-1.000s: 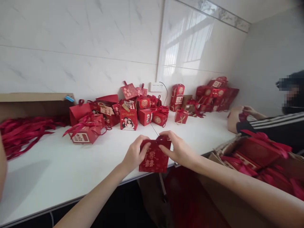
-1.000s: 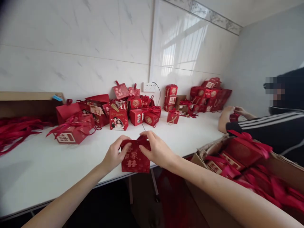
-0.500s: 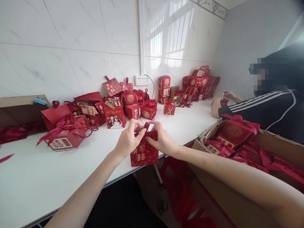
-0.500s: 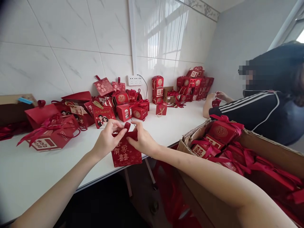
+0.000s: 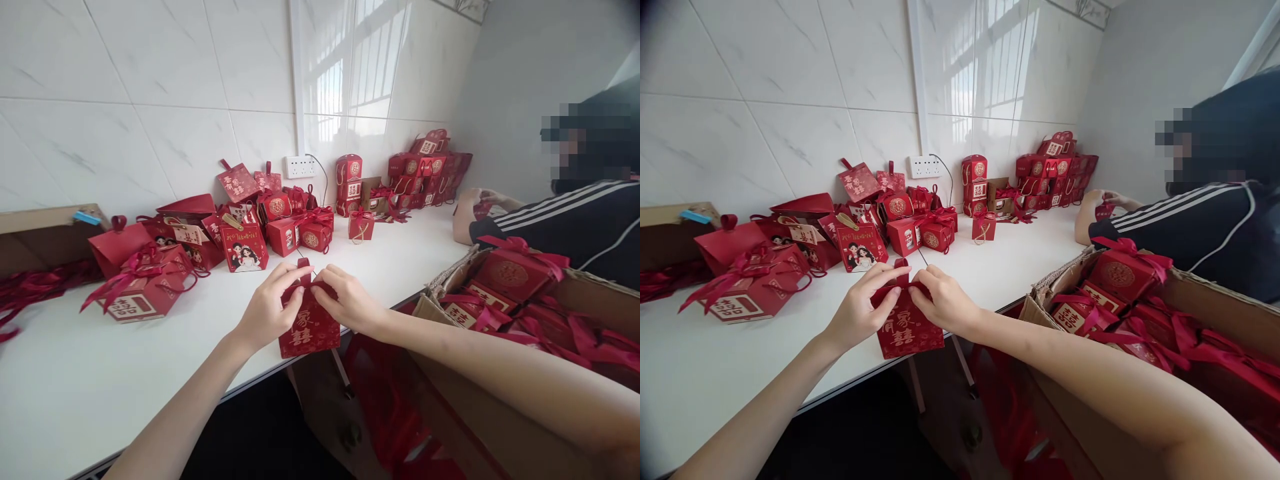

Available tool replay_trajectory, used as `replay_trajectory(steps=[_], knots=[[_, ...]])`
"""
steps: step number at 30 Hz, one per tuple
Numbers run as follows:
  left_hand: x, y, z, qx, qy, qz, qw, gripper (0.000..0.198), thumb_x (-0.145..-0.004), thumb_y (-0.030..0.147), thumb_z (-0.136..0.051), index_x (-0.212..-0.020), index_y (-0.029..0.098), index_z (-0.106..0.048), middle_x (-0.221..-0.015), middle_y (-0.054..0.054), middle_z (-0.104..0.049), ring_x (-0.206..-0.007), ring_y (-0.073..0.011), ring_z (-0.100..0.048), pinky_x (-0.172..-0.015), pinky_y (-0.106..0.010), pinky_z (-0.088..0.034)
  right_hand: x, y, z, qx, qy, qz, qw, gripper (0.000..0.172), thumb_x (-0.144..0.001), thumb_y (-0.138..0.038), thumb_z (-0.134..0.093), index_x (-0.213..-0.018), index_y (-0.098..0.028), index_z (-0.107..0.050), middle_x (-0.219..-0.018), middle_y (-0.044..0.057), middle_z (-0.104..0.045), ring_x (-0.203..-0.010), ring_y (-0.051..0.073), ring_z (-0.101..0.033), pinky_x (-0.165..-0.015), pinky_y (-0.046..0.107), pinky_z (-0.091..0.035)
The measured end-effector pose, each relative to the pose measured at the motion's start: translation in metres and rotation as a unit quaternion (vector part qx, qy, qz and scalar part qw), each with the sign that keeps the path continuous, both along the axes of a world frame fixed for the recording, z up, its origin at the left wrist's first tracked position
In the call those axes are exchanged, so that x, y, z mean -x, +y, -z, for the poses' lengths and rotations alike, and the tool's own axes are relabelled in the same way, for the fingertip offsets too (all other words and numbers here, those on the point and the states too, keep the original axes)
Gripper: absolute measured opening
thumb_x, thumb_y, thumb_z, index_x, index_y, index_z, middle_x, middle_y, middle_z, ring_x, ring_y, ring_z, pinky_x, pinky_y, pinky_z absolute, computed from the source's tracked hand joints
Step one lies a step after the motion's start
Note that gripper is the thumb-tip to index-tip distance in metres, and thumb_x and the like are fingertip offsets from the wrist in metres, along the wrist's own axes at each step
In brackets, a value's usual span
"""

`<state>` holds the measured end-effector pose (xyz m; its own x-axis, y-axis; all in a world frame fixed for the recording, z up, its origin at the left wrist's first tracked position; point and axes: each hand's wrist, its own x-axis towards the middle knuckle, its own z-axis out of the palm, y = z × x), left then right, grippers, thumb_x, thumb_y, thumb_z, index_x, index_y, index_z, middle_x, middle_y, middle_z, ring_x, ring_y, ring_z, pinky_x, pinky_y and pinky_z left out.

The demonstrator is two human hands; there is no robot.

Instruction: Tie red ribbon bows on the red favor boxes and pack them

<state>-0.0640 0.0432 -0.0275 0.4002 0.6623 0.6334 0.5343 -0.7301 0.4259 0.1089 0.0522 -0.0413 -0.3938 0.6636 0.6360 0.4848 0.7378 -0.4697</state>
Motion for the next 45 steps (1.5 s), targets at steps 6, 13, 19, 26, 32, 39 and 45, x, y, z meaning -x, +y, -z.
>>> replay_trajectory(steps=[6, 13, 19, 26, 32, 39, 45], knots=[[0.002, 0.001, 0.0, -0.012, 0.015, 0.008, 1.0, 0.039, -0.086, 0.018, -0.042, -0.122, 0.024, -0.054, -0.101, -0.005, -0.055, -0.093, -0.0165, -0.055, -0.088, -0.031, -0.047, -0.002, -0.001, -0.006, 0.018, -0.02, -0.013, 1.0, 0.014, -0.085, -0.018, -0.047, -0.071, -0.02, -0.045, -0.071, -0.001, -0.045, -0.064, 0.013, -0.046, -0.062, 0.025, -0.04], [0.004, 0.004, 0.001, 0.001, 0.011, 0.012, 1.0, 0.038, -0.086, 0.018, -0.041, -0.121, 0.022, -0.055, -0.101, -0.005, -0.055, -0.095, -0.0162, -0.056, -0.087, -0.029, -0.047, -0.004, 0.003, -0.008, 0.038, 0.001, -0.037, 0.999, 0.015, -0.086, -0.017, -0.043, -0.072, -0.02, -0.049, -0.069, -0.001, -0.047, -0.064, 0.012, -0.048, -0.063, 0.025, -0.04], [0.001, 0.007, 0.001, -0.007, 0.003, 0.016, 1.0, 0.036, -0.086, 0.017, -0.041, -0.118, 0.021, -0.056, -0.103, -0.005, -0.057, -0.096, -0.0162, -0.056, -0.089, -0.03, -0.046, -0.001, 0.007, -0.003, 0.04, 0.009, -0.039, 0.998, 0.014, -0.084, -0.017, -0.043, -0.071, -0.019, -0.049, -0.068, -0.001, -0.048, -0.062, 0.012, -0.047, -0.062, 0.024, -0.04], [0.025, 0.005, 0.022, 0.164, -0.183, 0.059, 0.967, 0.072, -0.083, 0.037, -0.051, -0.142, 0.03, -0.01, -0.138, -0.011, -0.041, -0.122, -0.0233, -0.046, -0.099, -0.041, -0.04, -0.026, 0.014, -0.027, 0.147, 0.134, 0.019, 0.98, 0.015, -0.085, -0.024, -0.047, -0.075, -0.018, -0.057, -0.072, 0.0, -0.059, -0.066, 0.013, -0.053, -0.063, 0.025, -0.043], [-0.009, -0.021, 0.03, 0.274, -0.283, 0.185, 0.9, 0.08, -0.074, 0.041, -0.066, -0.138, 0.034, -0.019, -0.138, -0.01, -0.04, -0.112, -0.0258, -0.054, -0.089, -0.038, -0.049, -0.062, 0.003, -0.046, 0.438, 0.392, 0.039, 0.808, 0.023, -0.089, -0.018, -0.045, -0.071, -0.014, -0.058, -0.065, 0.001, -0.062, -0.057, 0.009, -0.057, -0.054, 0.017, -0.048], [-0.076, -0.041, -0.004, 0.264, -0.374, 0.141, 0.878, 0.036, -0.077, 0.037, -0.066, -0.106, 0.024, -0.049, -0.101, -0.001, -0.064, -0.089, -0.0144, -0.063, -0.074, -0.022, -0.053, -0.093, -0.036, -0.039, 0.551, 0.457, 0.088, 0.692, 0.017, -0.089, -0.011, -0.043, -0.08, -0.014, -0.057, -0.059, 0.0, -0.063, -0.052, 0.011, -0.061, -0.046, 0.017, -0.051], [-0.119, -0.036, -0.008, 0.312, -0.357, 0.21, 0.855, 0.035, -0.076, 0.036, -0.066, -0.103, 0.023, -0.047, -0.102, 0.0, -0.064, -0.091, -0.0144, -0.063, -0.075, -0.022, -0.053, -0.146, -0.079, -0.044, 0.476, 0.569, 0.057, 0.669, 0.021, -0.086, -0.01, -0.039, -0.074, -0.014, -0.055, -0.057, 0.001, -0.063, -0.051, 0.011, -0.062, -0.05, 0.018, -0.054]])
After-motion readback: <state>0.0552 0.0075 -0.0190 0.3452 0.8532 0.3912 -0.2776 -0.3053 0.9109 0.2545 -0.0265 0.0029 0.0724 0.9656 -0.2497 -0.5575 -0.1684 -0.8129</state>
